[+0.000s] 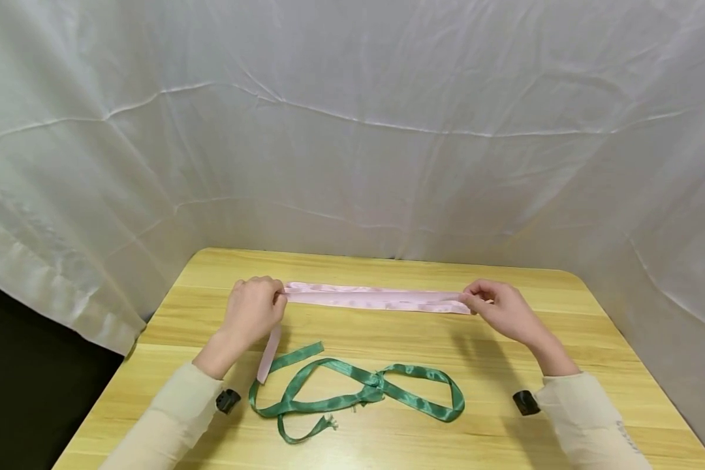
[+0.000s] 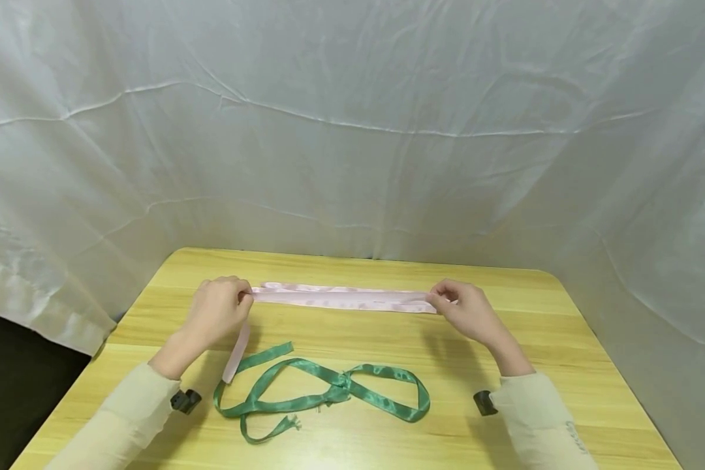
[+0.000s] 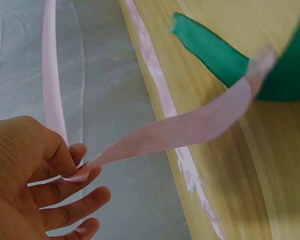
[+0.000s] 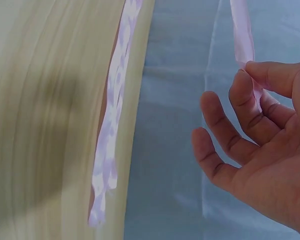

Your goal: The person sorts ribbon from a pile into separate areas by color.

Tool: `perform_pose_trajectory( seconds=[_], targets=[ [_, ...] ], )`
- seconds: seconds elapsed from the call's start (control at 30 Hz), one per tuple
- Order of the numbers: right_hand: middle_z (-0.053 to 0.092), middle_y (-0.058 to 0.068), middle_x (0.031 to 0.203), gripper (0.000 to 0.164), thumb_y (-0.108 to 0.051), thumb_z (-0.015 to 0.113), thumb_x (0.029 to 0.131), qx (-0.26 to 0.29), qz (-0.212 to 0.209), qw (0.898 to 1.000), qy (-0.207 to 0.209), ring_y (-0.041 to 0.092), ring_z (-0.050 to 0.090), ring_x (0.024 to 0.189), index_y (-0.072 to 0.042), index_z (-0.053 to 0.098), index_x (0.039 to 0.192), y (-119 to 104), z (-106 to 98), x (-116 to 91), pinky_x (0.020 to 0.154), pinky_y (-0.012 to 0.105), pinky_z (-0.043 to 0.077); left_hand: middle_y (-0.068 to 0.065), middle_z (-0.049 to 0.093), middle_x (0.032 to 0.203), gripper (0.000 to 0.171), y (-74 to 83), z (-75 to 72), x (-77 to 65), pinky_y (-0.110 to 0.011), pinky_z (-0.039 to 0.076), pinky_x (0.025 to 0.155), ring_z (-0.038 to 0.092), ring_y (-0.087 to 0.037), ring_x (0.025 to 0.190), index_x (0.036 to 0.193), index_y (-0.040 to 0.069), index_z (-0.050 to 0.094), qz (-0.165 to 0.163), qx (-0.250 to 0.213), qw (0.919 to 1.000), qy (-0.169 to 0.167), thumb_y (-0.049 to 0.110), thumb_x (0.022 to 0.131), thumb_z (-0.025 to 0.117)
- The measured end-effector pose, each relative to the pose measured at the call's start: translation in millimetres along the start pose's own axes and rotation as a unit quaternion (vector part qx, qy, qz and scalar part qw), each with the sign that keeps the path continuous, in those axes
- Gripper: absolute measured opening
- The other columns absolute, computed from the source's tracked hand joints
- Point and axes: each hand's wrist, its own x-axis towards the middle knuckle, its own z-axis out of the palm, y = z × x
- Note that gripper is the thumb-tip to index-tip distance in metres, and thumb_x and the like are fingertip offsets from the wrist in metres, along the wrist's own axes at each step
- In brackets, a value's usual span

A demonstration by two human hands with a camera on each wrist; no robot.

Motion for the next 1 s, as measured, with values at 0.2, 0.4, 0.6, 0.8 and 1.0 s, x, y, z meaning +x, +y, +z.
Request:
perform_pose_trajectory(
  seconds=[0.2, 0.4, 0.6, 0.8, 1.0],
  targets=[
    [0.063, 0.003, 0.082, 0.021, -0.031, 0.063, 0.107, -0.005, 0.014, 1.000, 0.003, 0.013, 0.051, 0.071, -0.012, 0.070, 0.102, 14.0, -5.1, -3.8, 0.060, 0.029, 0.039, -0.005, 0.065, 0.068, 0.018, -6.3, -0.8, -3.4, -0.038, 0.040, 0.063, 0.050, -0.018, 0.059, 0.077, 0.007, 0.073, -0.003, -0.003, 1.0000, -0.007, 0.003, 0.092, 0.062],
    [0.063, 0.010, 0.084, 0.023, -0.031, 0.062, 0.107, -0.008, 0.027, 1.000, 0.004, 0.014, 0.048, 0.068, -0.010, 0.069, 0.102, 22.2, -8.1, -7.1, 0.059, 0.029, 0.038, 0.001, 0.045, 0.056, 0.034, -10.8, 0.8, -4.6, -0.036, 0.033, 0.065, 0.040, -0.018, 0.056, 0.063, 0.014, 0.054, -0.021, -0.032, 0.9988, -0.031, 0.007, 0.096, 0.050],
    [0.064, 0.012, 0.085, 0.026, -0.033, 0.061, 0.108, -0.013, 0.040, 0.999, 0.006, 0.015, 0.047, 0.067, -0.009, 0.068, 0.104, 23.4, -9.7, -7.1, 0.058, 0.030, 0.037, 0.003, 0.035, 0.059, 0.040, -8.8, 0.5, -4.9, -0.039, 0.029, 0.073, 0.038, -0.019, 0.061, 0.060, 0.019, 0.041, -0.035, -0.053, 0.9944, -0.084, 0.018, 0.100, 0.044],
    [0.063, 0.009, 0.083, 0.026, -0.033, 0.060, 0.108, -0.019, 0.043, 0.999, 0.007, 0.015, 0.046, 0.065, -0.009, 0.069, 0.104, 23.3, -11.0, -8.2, 0.058, 0.030, 0.038, 0.003, 0.039, 0.060, 0.036, -8.0, 1.4, -6.2, -0.040, 0.028, 0.074, 0.039, -0.019, 0.062, 0.059, 0.020, 0.043, -0.022, -0.037, 0.9958, -0.081, 0.020, 0.093, 0.056],
    [0.063, 0.008, 0.084, 0.027, -0.033, 0.060, 0.108, -0.026, 0.046, 0.999, 0.010, 0.015, 0.048, 0.067, -0.008, 0.070, 0.107, 26.1, -15.0, -10.9, 0.059, 0.030, 0.039, 0.003, 0.038, 0.056, 0.039, -12.5, -0.6, -7.1, -0.042, 0.031, 0.073, 0.038, -0.018, 0.059, 0.059, 0.019, 0.042, -0.017, -0.012, 0.9976, -0.066, 0.015, 0.095, 0.056]
  ],
)
